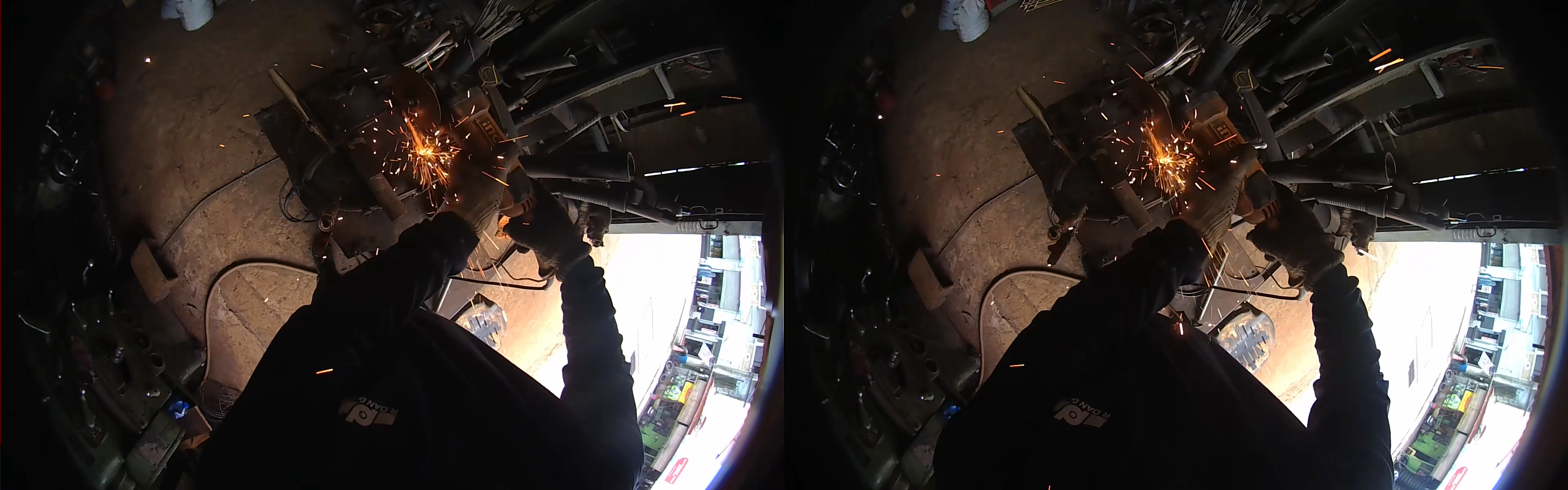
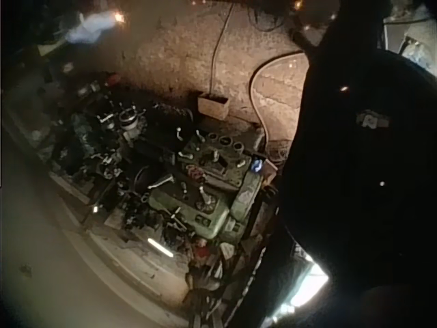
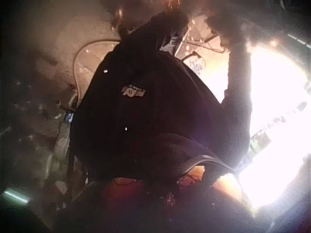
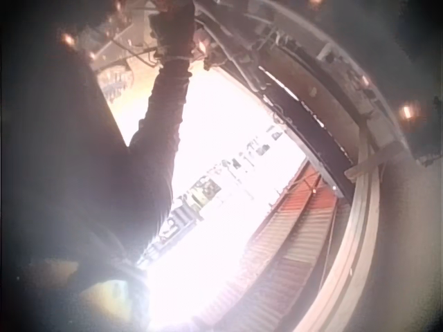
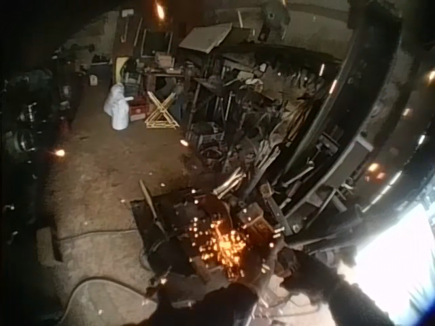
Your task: The person aligns metal pieces on a jig, welds them with a welding rod, grinds the metal with an angle grinder, and clamps metal components together using locking pliers.
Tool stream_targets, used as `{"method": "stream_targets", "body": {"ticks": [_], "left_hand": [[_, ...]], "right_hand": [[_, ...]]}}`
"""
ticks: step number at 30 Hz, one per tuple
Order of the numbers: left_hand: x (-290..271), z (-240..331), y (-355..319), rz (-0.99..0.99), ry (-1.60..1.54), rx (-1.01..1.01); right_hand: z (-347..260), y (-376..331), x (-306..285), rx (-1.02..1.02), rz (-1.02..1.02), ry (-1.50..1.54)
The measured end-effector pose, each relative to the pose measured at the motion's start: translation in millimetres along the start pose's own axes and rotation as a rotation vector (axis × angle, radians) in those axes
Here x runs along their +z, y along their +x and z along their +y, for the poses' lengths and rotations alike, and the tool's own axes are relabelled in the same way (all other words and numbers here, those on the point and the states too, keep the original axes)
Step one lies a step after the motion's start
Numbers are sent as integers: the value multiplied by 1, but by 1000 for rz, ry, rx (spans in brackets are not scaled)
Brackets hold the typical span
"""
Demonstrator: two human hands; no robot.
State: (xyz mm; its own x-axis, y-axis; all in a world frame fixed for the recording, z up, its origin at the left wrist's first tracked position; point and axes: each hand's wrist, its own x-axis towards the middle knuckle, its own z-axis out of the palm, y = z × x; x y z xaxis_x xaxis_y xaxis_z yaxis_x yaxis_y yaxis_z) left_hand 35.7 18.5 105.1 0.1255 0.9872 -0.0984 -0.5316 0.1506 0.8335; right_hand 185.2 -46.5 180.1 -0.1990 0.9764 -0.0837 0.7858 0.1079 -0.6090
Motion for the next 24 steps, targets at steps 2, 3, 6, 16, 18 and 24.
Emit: {"method": "stream_targets", "body": {"ticks": [2,3,6,16,18,24], "left_hand": [[-4,-34,4,71,-126,-31],[-7,-32,2,109,-163,-35],[-1,49,-13,14,-246,-362],[1,23,-4,34,-54,143],[10,50,-10,20,-86,104],[29,56,-30,-63,-25,132]], "right_hand": [[0,1,1,-242,72,-15],[-15,4,-1,46,-9,36],[-16,1,-4,301,-90,186],[-36,5,-4,239,-81,53],[-20,-4,-3,228,-43,59],[-14,-40,9,251,79,369]]}}
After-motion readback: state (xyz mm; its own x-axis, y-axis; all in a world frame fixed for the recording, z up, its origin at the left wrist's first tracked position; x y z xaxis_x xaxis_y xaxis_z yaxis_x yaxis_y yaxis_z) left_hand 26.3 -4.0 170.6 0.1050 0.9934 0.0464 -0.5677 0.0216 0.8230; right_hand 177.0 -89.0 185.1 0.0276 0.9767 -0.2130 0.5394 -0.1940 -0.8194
